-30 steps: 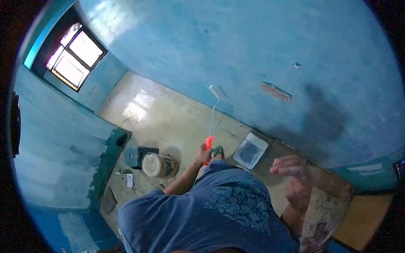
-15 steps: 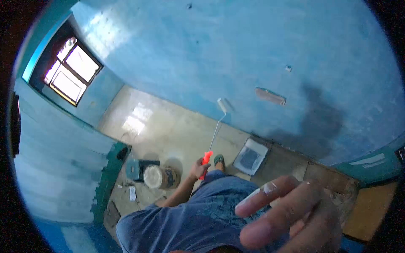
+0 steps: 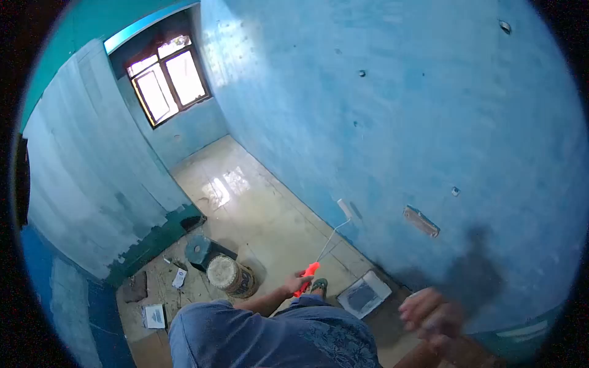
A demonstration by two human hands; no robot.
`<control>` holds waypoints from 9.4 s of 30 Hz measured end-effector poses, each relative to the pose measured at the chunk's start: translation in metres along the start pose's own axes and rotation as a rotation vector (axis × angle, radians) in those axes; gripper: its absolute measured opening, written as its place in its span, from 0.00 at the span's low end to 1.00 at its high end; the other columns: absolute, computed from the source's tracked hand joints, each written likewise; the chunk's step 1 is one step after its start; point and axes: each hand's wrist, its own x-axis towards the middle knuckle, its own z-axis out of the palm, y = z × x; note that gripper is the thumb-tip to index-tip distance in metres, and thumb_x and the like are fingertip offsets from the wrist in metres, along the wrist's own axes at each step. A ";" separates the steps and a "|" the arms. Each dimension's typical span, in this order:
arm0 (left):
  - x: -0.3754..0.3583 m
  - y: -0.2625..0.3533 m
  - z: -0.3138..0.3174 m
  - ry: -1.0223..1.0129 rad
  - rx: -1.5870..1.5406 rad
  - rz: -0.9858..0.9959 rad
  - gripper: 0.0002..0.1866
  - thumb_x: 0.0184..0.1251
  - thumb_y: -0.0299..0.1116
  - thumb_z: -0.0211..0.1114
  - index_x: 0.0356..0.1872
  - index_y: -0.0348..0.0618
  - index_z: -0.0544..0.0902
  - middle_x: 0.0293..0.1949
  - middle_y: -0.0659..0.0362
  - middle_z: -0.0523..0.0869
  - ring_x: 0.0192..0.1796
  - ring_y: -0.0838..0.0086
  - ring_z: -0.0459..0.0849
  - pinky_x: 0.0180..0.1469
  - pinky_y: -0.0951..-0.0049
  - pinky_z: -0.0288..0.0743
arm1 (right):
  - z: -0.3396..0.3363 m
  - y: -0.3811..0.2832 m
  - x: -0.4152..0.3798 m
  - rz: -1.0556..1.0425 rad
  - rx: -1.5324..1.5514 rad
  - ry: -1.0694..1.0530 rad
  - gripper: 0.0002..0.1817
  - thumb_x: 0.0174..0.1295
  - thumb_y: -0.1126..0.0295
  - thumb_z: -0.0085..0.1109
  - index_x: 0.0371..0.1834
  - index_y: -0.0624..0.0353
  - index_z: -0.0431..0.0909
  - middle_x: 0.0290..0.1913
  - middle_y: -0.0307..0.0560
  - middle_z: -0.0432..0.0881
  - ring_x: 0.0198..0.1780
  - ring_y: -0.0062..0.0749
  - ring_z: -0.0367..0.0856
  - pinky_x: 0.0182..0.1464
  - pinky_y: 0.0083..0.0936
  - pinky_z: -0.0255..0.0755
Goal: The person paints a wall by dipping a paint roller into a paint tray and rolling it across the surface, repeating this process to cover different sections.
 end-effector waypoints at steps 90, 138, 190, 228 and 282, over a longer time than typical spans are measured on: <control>0.171 0.014 -0.136 0.246 0.662 -0.260 0.22 0.66 0.47 0.56 0.27 0.35 0.78 0.13 0.55 0.78 0.15 0.68 0.80 0.19 0.67 0.74 | -0.033 0.310 -0.299 1.655 -0.547 0.400 0.13 0.63 0.66 0.50 0.31 0.65 0.77 0.29 0.46 0.81 0.34 0.31 0.79 0.39 0.26 0.71; 0.113 -0.309 0.132 -0.137 1.463 -0.278 0.27 0.64 0.32 0.49 0.67 0.57 0.62 0.51 0.44 0.75 0.46 0.48 0.81 0.45 0.53 0.77 | -0.054 0.209 -0.558 2.174 -0.428 -0.375 0.18 0.58 0.54 0.52 0.42 0.53 0.82 0.48 0.58 0.79 0.50 0.54 0.76 0.54 0.44 0.70; 0.119 -0.290 0.215 -0.190 1.481 -0.289 0.26 0.65 0.31 0.51 0.65 0.61 0.64 0.51 0.47 0.76 0.49 0.51 0.81 0.46 0.55 0.77 | -0.146 0.080 -0.675 2.139 -0.422 0.483 0.16 0.59 0.60 0.56 0.38 0.64 0.77 0.37 0.52 0.81 0.41 0.37 0.78 0.45 0.30 0.70; 0.055 -0.335 0.183 -0.229 1.556 -0.310 0.30 0.62 0.29 0.50 0.68 0.62 0.61 0.52 0.47 0.75 0.49 0.54 0.80 0.47 0.59 0.76 | -0.156 0.137 -0.630 2.027 -0.308 0.519 0.13 0.63 0.62 0.54 0.33 0.64 0.75 0.33 0.45 0.81 0.37 0.28 0.77 0.43 0.25 0.70; -0.080 -0.300 0.122 -0.011 0.441 -0.401 0.21 0.64 0.49 0.58 0.43 0.38 0.79 0.26 0.52 0.83 0.29 0.66 0.83 0.35 0.65 0.75 | -0.174 0.173 -0.547 1.919 -0.458 0.098 0.09 0.63 0.66 0.50 0.36 0.57 0.77 0.33 0.37 0.79 0.36 0.22 0.75 0.37 0.22 0.68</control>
